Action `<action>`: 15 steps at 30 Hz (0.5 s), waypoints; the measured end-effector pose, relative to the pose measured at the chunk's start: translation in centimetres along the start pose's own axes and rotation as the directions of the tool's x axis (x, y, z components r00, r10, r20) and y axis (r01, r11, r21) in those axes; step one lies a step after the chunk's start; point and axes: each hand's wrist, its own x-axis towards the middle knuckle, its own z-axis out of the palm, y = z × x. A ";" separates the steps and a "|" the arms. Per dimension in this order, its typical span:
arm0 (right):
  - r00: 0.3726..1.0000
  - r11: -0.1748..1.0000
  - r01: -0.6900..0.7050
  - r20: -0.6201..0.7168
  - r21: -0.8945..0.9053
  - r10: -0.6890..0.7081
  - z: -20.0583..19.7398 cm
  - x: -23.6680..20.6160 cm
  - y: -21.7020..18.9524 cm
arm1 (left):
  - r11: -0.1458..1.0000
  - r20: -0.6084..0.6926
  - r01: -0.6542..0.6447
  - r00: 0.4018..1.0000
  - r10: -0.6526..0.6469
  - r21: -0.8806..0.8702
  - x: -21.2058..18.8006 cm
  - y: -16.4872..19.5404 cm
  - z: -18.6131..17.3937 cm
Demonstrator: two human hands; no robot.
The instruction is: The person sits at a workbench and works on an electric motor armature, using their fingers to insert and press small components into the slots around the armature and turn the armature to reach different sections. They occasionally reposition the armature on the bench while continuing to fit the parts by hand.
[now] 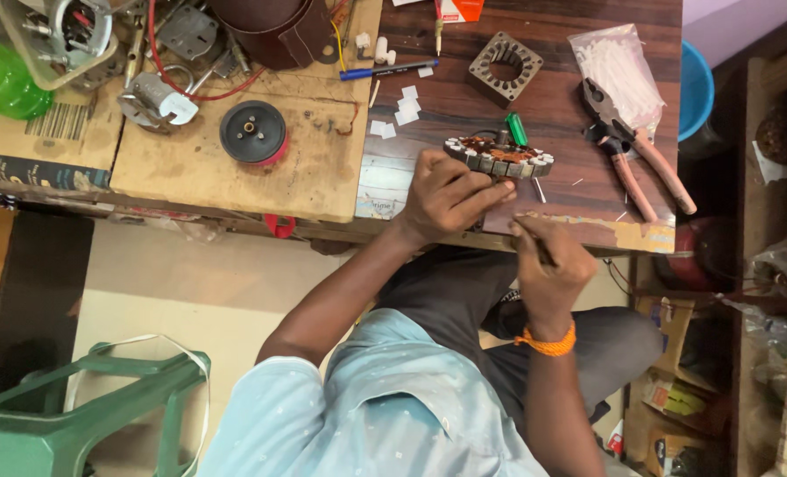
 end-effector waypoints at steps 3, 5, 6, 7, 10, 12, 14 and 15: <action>0.995 0.992 -0.049 0.076 -0.116 0.058 -2.0 1.1 -0.4 | 0.974 0.010 0.140 0.990 -0.141 -0.178 -0.2 0.9 0.7; 0.991 0.992 -0.002 0.131 -0.127 0.019 -3.1 2.2 -0.8 | 0.909 -0.034 0.285 0.950 -0.310 -0.302 -0.3 1.8 1.0; 0.987 0.990 0.039 0.160 -0.132 -0.017 -3.5 2.8 -1.1 | 0.864 -0.049 0.348 0.919 -0.391 -0.365 -0.2 2.3 1.2; 0.981 0.987 0.081 0.188 -0.136 -0.054 -3.6 3.5 -1.3 | 0.803 -0.021 0.438 0.873 -0.487 -0.404 -0.3 2.7 1.2; 0.962 0.979 0.149 0.251 -0.140 -0.111 -2.8 5.8 -1.6 | 0.627 0.046 0.623 0.726 -0.686 -0.469 -0.3 4.0 1.1; 0.957 0.980 0.151 0.268 -0.132 -0.111 -1.8 7.2 -1.6 | 0.583 0.029 0.662 0.672 -0.740 -0.470 0.0 4.6 1.0; 0.958 0.983 0.138 0.267 -0.121 -0.102 -0.7 8.7 -1.4 | 0.567 0.026 0.680 0.651 -0.758 -0.465 0.3 4.9 0.8; 0.959 0.990 0.110 0.272 -0.088 -0.083 -0.2 9.2 -1.3 | 0.559 0.023 0.688 0.640 -0.768 -0.463 0.6 5.0 0.7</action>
